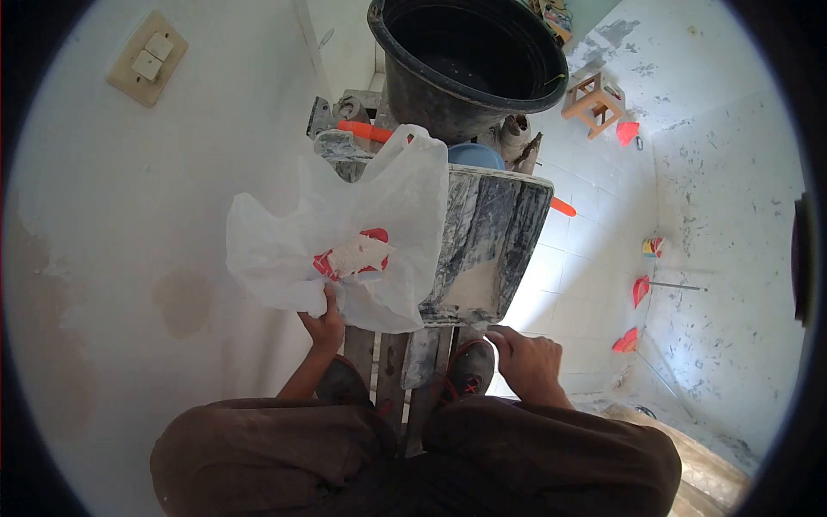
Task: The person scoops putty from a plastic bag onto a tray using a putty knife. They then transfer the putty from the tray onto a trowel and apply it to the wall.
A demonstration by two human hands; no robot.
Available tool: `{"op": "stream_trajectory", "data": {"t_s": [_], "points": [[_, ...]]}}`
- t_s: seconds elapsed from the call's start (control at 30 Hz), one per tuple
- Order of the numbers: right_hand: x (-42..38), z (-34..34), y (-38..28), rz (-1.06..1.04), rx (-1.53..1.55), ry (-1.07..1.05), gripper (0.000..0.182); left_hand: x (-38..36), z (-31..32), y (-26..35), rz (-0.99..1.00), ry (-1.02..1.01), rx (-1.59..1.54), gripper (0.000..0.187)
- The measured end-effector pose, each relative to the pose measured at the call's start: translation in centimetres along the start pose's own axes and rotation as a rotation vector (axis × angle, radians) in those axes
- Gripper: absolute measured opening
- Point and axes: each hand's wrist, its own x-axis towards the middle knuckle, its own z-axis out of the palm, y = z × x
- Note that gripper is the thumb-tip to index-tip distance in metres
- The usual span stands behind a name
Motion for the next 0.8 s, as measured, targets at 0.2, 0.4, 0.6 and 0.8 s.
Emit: {"op": "stream_trajectory", "data": {"t_s": [0.2,0.4,0.6,0.8], "points": [[-0.2,-1.8,-0.4,0.032,0.018,0.039,0.024,-0.3,-0.5,1.5,0.059,-0.024,0.075,0.021],[2.3,-6.7,2.2,-0.087,0.141,0.137,0.022,0.1,-0.4,-0.6,0.059,-0.041,0.049,0.024],[7.6,-9.8,3.4,-0.553,-0.161,0.353,0.009,1.0,-1.1,1.0,0.088,-0.170,0.115,0.027],[13.8,-11.3,1.7,-0.918,-0.558,0.415,0.018,1.4,-0.7,0.6,0.107,-0.193,0.112,0.029]]}}
